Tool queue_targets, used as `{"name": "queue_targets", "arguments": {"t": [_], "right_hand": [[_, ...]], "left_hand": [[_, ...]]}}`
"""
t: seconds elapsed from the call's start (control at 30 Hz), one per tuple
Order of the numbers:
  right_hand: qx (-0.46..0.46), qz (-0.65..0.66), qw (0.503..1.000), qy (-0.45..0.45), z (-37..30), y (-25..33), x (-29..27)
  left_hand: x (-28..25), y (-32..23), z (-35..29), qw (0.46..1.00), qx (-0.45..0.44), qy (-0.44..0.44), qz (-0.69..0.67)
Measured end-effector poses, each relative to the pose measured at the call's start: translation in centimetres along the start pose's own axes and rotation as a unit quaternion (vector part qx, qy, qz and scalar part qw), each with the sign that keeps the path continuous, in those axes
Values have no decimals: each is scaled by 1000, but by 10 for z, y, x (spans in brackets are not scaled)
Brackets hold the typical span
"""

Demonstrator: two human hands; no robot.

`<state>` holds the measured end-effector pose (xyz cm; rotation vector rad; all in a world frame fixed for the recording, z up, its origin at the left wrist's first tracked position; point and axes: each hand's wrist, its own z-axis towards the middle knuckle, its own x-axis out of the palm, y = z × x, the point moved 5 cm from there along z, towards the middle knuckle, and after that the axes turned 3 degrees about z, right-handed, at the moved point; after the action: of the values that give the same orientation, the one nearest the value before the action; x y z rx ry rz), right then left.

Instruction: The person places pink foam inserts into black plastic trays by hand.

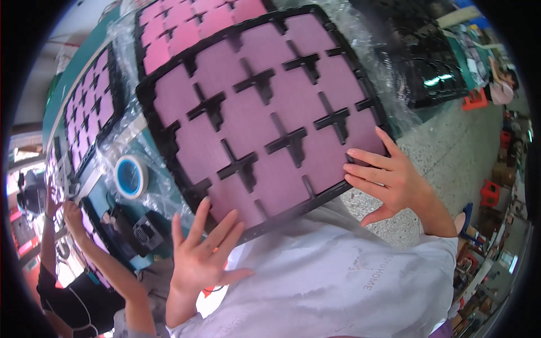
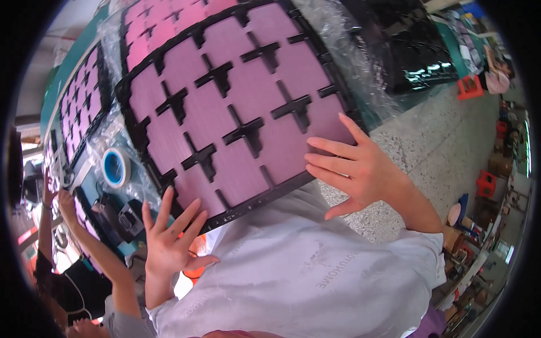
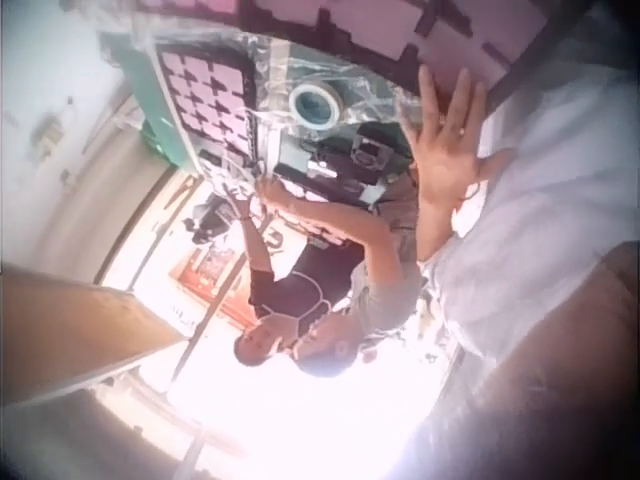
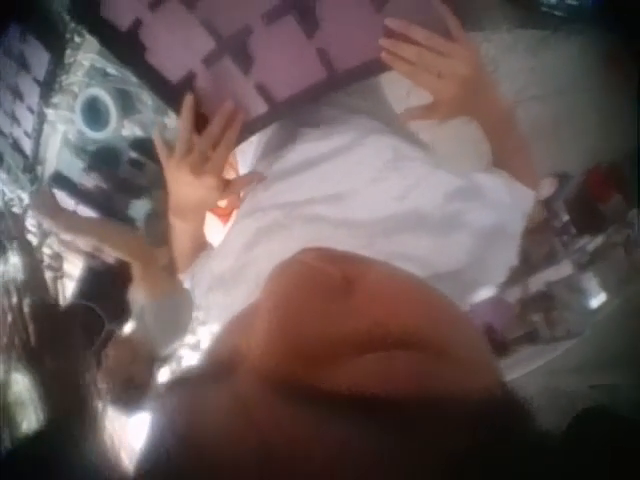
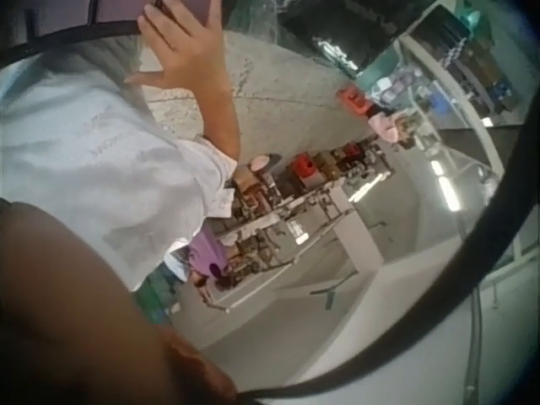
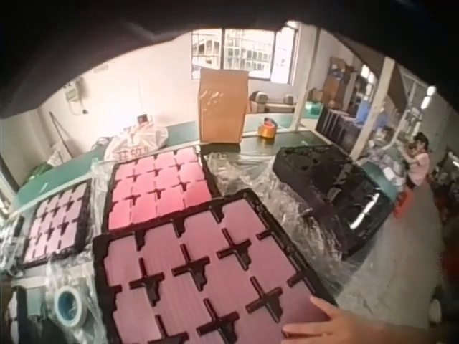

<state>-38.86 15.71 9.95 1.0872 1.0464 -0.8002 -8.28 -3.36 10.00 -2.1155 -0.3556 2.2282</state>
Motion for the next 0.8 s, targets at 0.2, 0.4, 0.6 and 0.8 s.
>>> {"name": "queue_targets", "arguments": {"t": [0.2,0.4,0.6,0.8], "right_hand": [[63,-95,986,-118,-12,-28,-9],[67,-90,982,-149,-38,-44,-20],[184,23,953,-240,-8,-72,-19],[127,-40,984,-122,48,-78,-19]], "left_hand": [[-13,36,-24,966,-118,-232,-14],[19,58,-34,887,-237,-358,-170],[48,81,1,774,-341,-329,-419],[45,83,32,807,-286,-288,-429]]}}
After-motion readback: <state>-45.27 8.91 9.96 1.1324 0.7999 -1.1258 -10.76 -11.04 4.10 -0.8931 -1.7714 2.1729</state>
